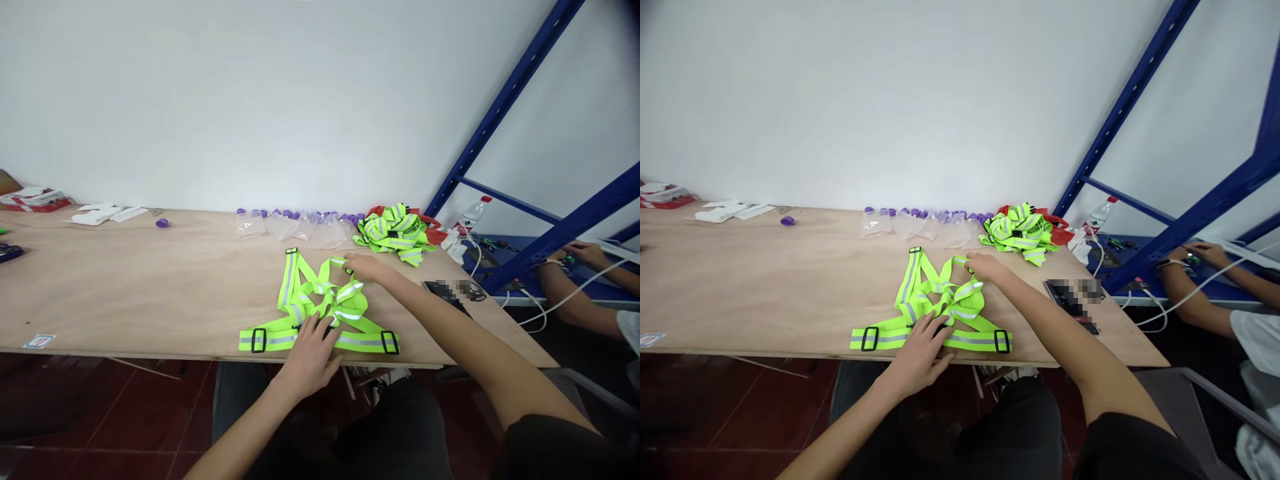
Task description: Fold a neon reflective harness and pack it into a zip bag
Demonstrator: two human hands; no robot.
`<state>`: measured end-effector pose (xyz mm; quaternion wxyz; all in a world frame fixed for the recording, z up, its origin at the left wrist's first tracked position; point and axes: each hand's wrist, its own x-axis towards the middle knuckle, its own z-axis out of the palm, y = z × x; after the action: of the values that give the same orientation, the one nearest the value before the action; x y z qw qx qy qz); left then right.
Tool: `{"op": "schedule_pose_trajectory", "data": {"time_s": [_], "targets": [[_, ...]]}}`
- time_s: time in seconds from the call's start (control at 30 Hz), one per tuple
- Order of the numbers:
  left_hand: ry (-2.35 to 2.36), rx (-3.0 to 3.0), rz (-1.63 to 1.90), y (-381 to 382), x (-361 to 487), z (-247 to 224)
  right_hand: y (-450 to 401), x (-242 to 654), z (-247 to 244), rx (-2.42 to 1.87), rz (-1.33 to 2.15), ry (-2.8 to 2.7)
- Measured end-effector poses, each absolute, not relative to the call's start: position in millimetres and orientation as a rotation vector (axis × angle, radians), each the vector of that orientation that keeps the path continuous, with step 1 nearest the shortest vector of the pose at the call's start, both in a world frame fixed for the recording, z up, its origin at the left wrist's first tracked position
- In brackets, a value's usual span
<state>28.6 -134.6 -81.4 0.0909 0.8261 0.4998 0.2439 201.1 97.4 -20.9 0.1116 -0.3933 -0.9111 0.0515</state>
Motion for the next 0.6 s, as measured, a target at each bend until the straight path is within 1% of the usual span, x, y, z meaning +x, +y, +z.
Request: {"op": "schedule_pose_trajectory", "data": {"time_s": [0.17, 0.37, 0.5, 0.6], "targets": [[1.577, 2.423, 0.679, -133, 23, -96, 118, 189, -23, -1.428, 0.222, -3.094], [1.682, 2.352, 0.728, -142, 26, -104, 142, 193, -11, -1.500, 0.441, -3.156], [1.682, 2.344, 0.723, -147, 26, -99, 146, 197, -11, -1.638, 0.642, -3.165], [1.669, 2.336, 0.697, -148, 25, -94, 142, 197, -12, -1.730, 0.722, -3.192]]}}
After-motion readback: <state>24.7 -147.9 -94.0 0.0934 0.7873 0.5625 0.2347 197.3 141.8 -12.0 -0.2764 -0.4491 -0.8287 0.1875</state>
